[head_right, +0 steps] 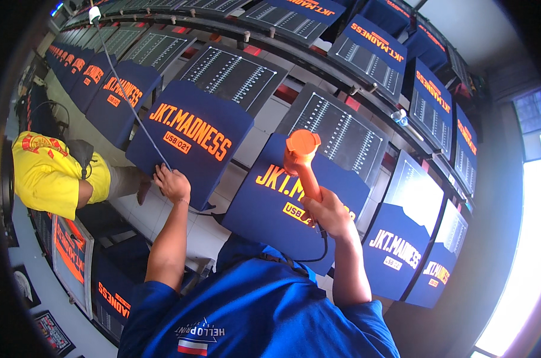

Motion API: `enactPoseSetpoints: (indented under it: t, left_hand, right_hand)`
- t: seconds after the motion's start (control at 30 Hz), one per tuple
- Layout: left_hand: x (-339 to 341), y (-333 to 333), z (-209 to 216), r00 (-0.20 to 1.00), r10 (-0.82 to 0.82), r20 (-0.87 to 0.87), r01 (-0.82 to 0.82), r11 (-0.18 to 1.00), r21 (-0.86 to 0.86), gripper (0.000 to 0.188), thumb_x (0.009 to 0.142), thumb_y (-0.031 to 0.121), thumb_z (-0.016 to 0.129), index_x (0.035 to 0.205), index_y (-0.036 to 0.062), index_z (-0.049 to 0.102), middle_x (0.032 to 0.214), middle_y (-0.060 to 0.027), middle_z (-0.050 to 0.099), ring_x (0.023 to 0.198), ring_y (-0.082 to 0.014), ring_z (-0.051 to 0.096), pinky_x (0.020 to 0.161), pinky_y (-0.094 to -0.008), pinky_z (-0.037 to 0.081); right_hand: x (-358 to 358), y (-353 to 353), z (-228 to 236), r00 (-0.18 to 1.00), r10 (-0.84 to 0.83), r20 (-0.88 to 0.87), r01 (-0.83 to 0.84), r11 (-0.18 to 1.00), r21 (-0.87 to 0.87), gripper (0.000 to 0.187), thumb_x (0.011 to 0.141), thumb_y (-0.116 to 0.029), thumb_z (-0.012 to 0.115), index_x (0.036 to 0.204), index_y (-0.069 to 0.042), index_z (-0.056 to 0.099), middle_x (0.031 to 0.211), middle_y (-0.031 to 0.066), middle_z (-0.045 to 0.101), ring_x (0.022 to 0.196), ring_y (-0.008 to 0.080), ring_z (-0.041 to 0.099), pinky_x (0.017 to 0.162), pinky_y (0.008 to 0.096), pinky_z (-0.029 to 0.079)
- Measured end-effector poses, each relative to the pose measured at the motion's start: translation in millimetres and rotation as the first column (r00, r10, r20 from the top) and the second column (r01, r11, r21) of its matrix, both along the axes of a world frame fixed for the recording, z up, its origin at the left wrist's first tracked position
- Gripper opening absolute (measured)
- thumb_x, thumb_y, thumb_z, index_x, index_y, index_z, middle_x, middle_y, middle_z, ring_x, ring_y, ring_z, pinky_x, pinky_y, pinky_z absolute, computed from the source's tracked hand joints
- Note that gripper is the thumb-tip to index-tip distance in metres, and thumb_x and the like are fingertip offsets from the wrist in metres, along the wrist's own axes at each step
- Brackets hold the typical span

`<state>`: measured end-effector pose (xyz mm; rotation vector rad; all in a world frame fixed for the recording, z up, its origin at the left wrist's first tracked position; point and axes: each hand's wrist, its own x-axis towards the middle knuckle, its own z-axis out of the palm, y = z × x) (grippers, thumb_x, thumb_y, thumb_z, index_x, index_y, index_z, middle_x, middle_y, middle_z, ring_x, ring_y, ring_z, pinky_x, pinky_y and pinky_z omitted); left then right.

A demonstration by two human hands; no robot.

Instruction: The person uses a heat gun to dry the design on several navy blue t-shirts while another worker rotates the screen printing machine.

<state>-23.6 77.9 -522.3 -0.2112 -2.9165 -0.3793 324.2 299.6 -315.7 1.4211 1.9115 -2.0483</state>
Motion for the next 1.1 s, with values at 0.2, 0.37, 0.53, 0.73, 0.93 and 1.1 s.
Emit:
enactPoseSetpoints:
  t: [0.2,0.37,0.53,0.73,0.93,1.1]
  left_hand:
    - [0,-3,-6,0.998,-0.018,-0.053,0.017,1.000,-0.017,0.048,0.097,0.017,0.054,0.142,0.0001,0.048,0.153,-0.0180,0.043,0.141,-0.0407,0.036,0.113,-0.0505,0.042]
    - [0,-3,-2,0.999,-0.014,-0.029,0.014,1.000,-0.019,0.048,0.097,0.017,0.053,0.142,0.0002,0.048,0.153,-0.0181,0.042,0.141,-0.0406,0.035,0.113,-0.0509,0.042]
    - [2,0,3,1.000,-0.002,0.008,0.002,1.000,-0.003,0.049,0.097,0.019,0.052,0.142,0.0006,0.047,0.154,-0.0180,0.041,0.142,-0.0404,0.034,0.111,-0.0519,0.044]
    - [1,-2,1,1.000,-0.012,-0.015,0.012,1.000,-0.025,0.048,0.098,0.019,0.052,0.143,0.0007,0.047,0.154,-0.0177,0.041,0.143,-0.0403,0.034,0.111,-0.0519,0.044]
    - [0,-2,1,1.000,-0.014,-0.014,0.014,1.000,-0.026,0.048,0.098,0.019,0.052,0.143,0.0007,0.047,0.154,-0.0175,0.041,0.143,-0.0402,0.033,0.110,-0.0521,0.045]
    - [0,-2,3,0.999,-0.027,-0.018,0.026,0.999,-0.037,0.048,0.099,0.019,0.051,0.143,0.0005,0.046,0.154,-0.0179,0.041,0.143,-0.0407,0.033,0.110,-0.0523,0.045]
  right_hand:
    - [5,2,7,1.000,0.018,-0.017,-0.019,0.999,-0.033,0.025,0.094,-0.017,0.060,0.105,0.006,0.060,0.075,0.0073,0.063,0.066,0.0126,0.064,0.060,0.0266,0.053]
    - [4,-1,1,1.000,0.012,-0.019,-0.013,0.999,-0.029,0.026,0.094,-0.019,0.061,0.103,0.006,0.060,0.075,0.0072,0.063,0.066,0.0128,0.064,0.060,0.0268,0.053]
    - [13,-8,-1,1.000,-0.007,-0.002,0.007,0.999,0.037,0.027,0.095,-0.020,0.062,0.104,0.005,0.060,0.077,0.0069,0.064,0.067,0.0133,0.064,0.060,0.0268,0.054]
    - [17,-12,-2,1.000,-0.005,-0.007,0.005,1.000,-0.004,0.028,0.095,-0.020,0.062,0.106,0.006,0.060,0.079,0.0080,0.066,0.068,0.0134,0.066,0.060,0.0267,0.054]
    - [17,-21,21,0.995,0.056,0.077,-0.053,0.998,-0.038,0.027,0.095,-0.022,0.063,0.103,0.003,0.059,0.075,0.0063,0.062,0.068,0.0128,0.065,0.061,0.0279,0.053]
    - [19,-27,19,0.997,0.064,0.050,-0.059,0.993,-0.100,0.028,0.095,-0.022,0.063,0.104,0.004,0.058,0.075,0.0068,0.064,0.066,0.0124,0.064,0.059,0.0269,0.052]
